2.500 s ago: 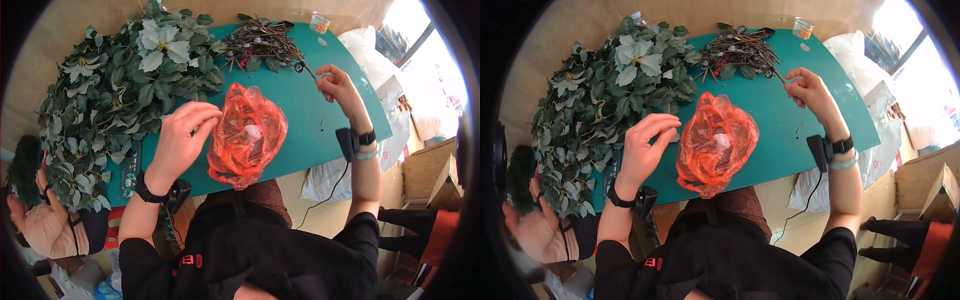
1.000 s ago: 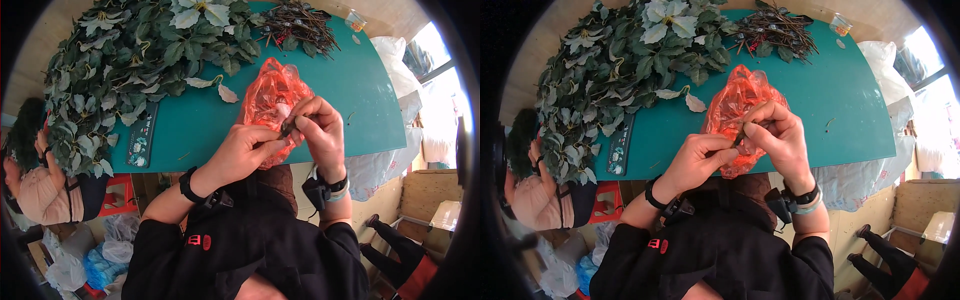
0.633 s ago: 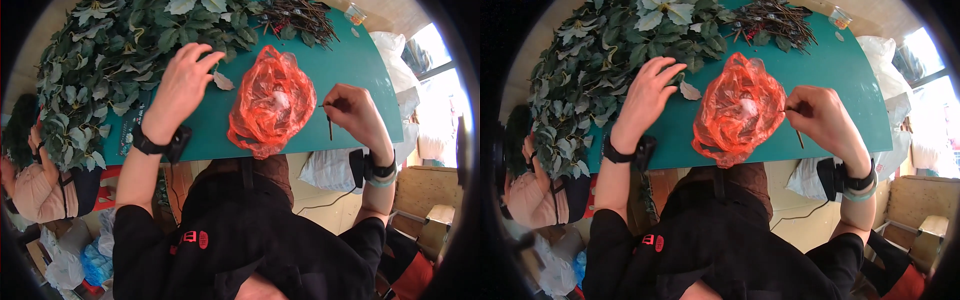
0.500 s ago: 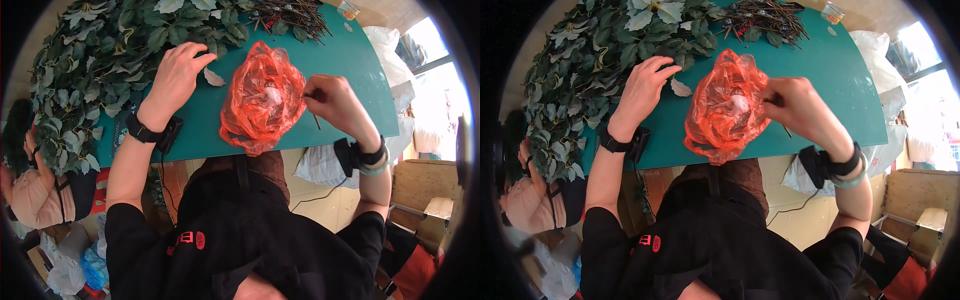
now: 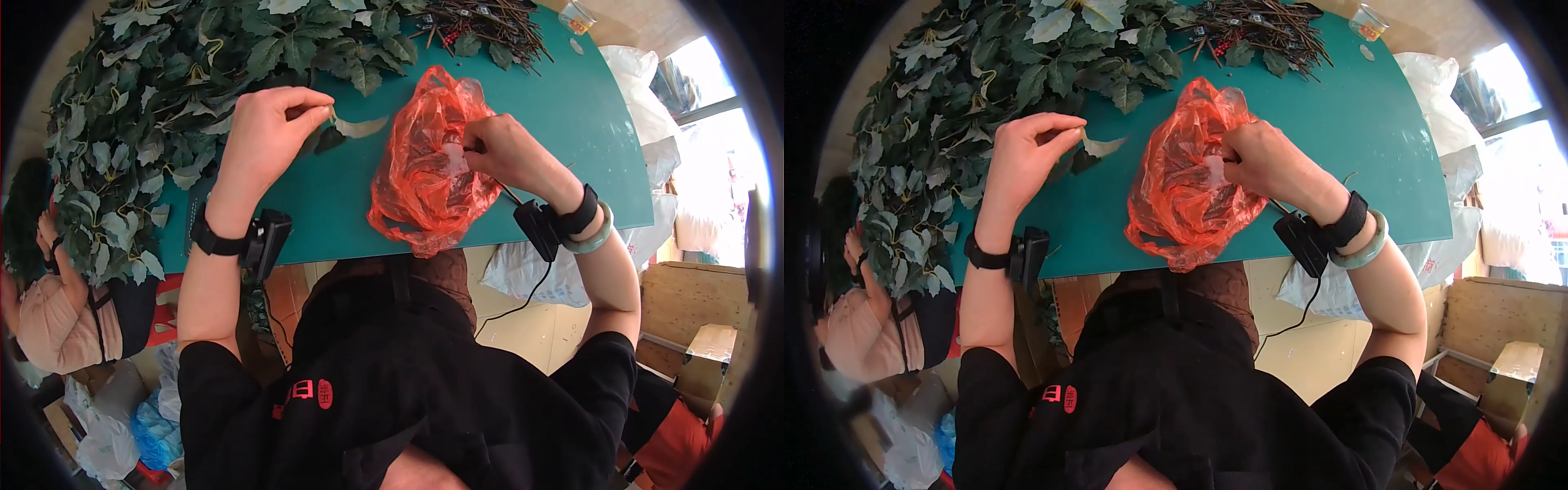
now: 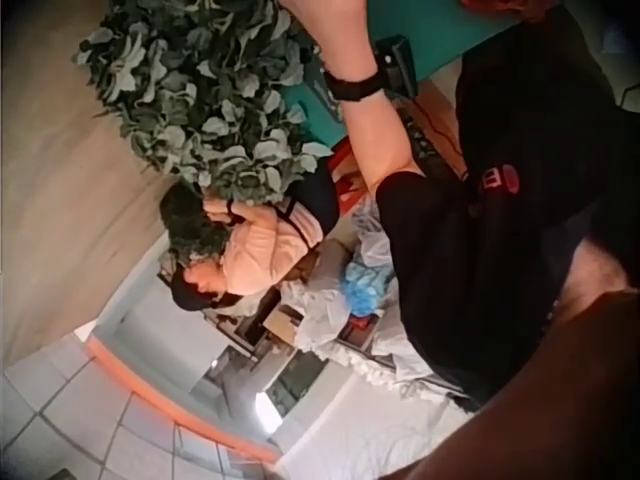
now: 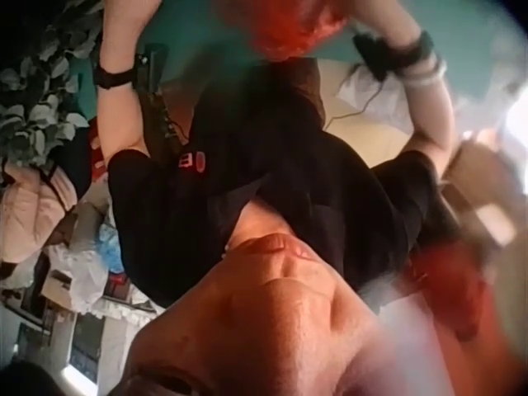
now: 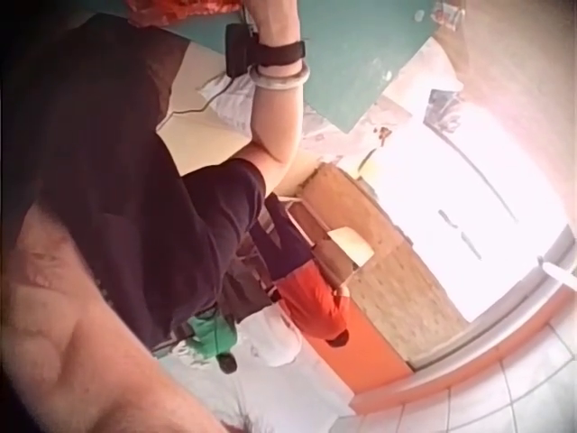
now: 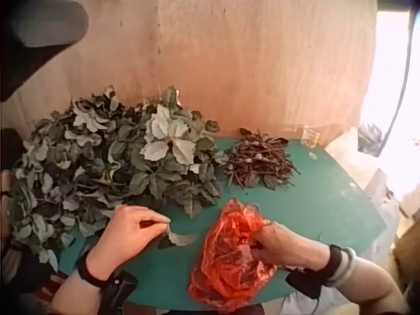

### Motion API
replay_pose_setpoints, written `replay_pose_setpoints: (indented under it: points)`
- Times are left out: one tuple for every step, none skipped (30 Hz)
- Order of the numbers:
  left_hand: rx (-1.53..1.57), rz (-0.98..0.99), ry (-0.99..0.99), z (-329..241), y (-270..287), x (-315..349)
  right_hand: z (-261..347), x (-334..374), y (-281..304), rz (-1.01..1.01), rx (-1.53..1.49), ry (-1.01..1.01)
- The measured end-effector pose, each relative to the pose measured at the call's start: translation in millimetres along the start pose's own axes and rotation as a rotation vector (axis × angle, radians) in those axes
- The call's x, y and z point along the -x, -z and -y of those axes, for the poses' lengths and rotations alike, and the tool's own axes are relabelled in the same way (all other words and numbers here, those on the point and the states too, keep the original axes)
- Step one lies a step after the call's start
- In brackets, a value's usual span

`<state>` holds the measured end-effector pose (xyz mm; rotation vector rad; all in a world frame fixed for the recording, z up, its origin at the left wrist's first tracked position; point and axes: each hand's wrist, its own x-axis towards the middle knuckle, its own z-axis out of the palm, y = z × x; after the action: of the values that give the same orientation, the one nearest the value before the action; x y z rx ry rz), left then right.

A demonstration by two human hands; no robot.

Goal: The person picks up a stem and a leaf, attaches the leaf to the stem, and then adds a second leaf to the same stem. This process of assembling branches is repeated multiple times throughout the video.

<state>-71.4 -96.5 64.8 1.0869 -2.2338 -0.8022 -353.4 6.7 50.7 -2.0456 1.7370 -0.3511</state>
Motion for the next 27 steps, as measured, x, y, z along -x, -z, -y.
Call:
replay_pose_setpoints:
  points:
    - [0.141, 0.016, 0.121, -0.3, 2.0, 4.0, -1.1, -1.3, -1.1, 0.000, -0.005, 0.014]
    - [0.141, 0.013, 0.123, 0.7, 3.7, 7.8, -2.3, -2.2, -1.6, -0.001, -0.010, 0.028]
    - [0.312, 0.038, 0.150, 2.9, 5.2, 11.5, -3.4, -2.5, -1.3, -0.002, -0.015, 0.041]
    - [0.483, 0.064, 0.174, 5.1, 6.2, 15.3, -4.2, -2.1, 1.2, -0.001, -0.015, 0.042]
    - [0.656, 0.093, 0.197, 6.9, 5.8, 18.4, -4.9, -0.9, 5.9, 0.011, -0.052, 0.028]
    - [0.657, 0.095, 0.195, 7.3, 4.0, 21.7, -5.4, 0.8, 11.6, 0.022, -0.089, 0.011]
    - [0.733, 0.090, 0.233, 6.6, 2.4, 27.0, -4.7, 2.3, 16.9, 0.034, -0.128, -0.001]
    - [0.808, 0.086, 0.270, 5.9, 0.2, 31.6, -3.7, 4.2, 21.9, 0.031, -0.128, -0.001]
    - [0.883, 0.084, 0.307, 6.0, -2.0, 34.7, -2.2, 6.8, 27.0, 0.056, -0.212, -0.054]
    - [0.883, 0.086, 0.304, 7.3, -4.8, 37.8, -0.8, 9.9, 31.8, 0.080, -0.296, -0.107]
    - [0.946, 0.093, 0.349, 9.2, -8.2, 40.5, 0.3, 13.6, 36.1, 0.103, -0.380, -0.159]
    - [1.009, 0.097, 0.398, 11.6, -11.9, 44.0, 1.3, 17.3, 38.8, 0.102, -0.381, -0.158]
    - [1.071, 0.100, 0.446, 14.3, -15.5, 46.4, 2.6, 21.6, 40.8, 0.100, -0.447, -0.173]
    - [1.066, 0.099, 0.446, 16.4, -21.2, 47.3, 4.0, 26.7, 42.4, 0.099, -0.514, -0.186]
    - [1.132, 0.086, 0.481, 18.1, -26.2, 49.6, 7.3, 28.5, 42.9, 0.104, -0.584, -0.185]
    - [1.197, 0.069, 0.516, 18.1, -31.2, 51.1, 10.0, 34.2, 43.9, 0.111, -0.590, -0.165]
    - [1.263, 0.054, 0.549, 17.3, -33.6, 51.9, 13.7, 42.9, 43.8, 0.076, -0.678, -0.184]
    - [1.248, 0.034, 0.552, 14.7, -36.0, 52.1, 19.0, 48.8, 40.9, 0.045, -0.769, -0.202]
    - [1.308, 0.068, 0.554, 10.9, -39.0, 51.8, 26.7, 52.6, 36.8, 0.055, -0.779, -0.181]
    - [1.372, 0.108, 0.556, 7.9, -41.5, 52.3, 34.2, 59.4, 34.0, 0.035, -0.822, -0.178]
    - [1.361, 0.092, 0.558, 7.6, -41.2, 54.3, 41.1, 65.4, 31.4, 0.015, -0.864, -0.175]
    - [1.389, 0.106, 0.539, 6.7, -42.9, 55.5, 45.6, 72.5, 30.1, -0.010, -0.905, -0.181]
    - [1.418, 0.121, 0.520, 6.1, -44.4, 56.9, 52.0, 76.7, 28.1, -0.008, -0.911, -0.174]
    - [1.448, 0.136, 0.499, 5.2, -45.9, 58.4, 61.9, 78.5, 25.0, -0.026, -0.936, -0.117]
    - [1.442, 0.136, 0.498, 4.2, -48.6, 59.0, 72.2, 79.0, 21.2, -0.049, -0.959, -0.063]
    - [1.405, 0.092, 0.507, 3.2, -51.2, 60.2, 80.8, 77.7, 17.4, -0.071, -0.981, -0.009]
    - [1.367, 0.050, 0.514, 1.5, -53.0, 60.9, 88.2, 75.2, 14.2, -0.075, -0.984, -0.004]
